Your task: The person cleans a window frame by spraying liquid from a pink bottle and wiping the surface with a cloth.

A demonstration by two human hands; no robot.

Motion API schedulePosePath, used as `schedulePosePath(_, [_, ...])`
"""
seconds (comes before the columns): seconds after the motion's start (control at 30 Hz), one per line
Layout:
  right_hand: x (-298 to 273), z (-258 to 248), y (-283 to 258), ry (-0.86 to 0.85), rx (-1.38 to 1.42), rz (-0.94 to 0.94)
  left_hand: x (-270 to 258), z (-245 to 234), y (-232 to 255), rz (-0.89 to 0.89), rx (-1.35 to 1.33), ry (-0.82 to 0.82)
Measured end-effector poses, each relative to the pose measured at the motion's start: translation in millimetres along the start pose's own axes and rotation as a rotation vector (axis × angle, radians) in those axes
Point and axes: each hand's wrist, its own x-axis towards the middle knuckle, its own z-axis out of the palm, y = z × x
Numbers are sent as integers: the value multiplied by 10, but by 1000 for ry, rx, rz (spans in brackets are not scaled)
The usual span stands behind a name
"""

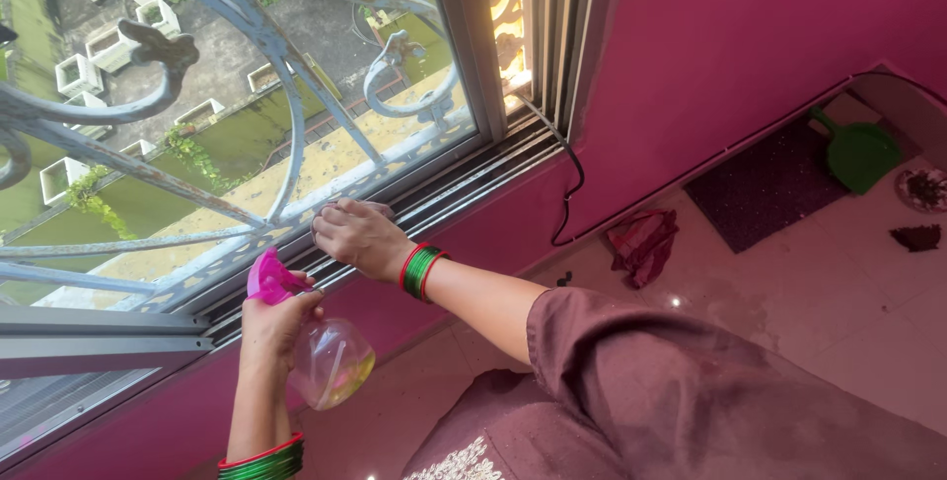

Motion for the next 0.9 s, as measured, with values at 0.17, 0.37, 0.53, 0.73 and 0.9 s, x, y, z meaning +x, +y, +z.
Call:
schedulePosePath(0.17, [157,57,-154,-45,53,73,-133,13,52,-1,-29,7])
schedulePosePath(0.37, [209,203,-212,55,102,13,-106,7,-7,8,-15,4])
schedulePosePath(0.53, [190,165,-141,-54,33,-47,115,-19,-114,5,58,27])
schedulePosePath(0.73, [-73,-58,16,97,82,51,111,-32,-44,65,9,-24])
schedulePosePath(0.9, [109,96,-152,-92,34,106,102,4,9,43,4,-33])
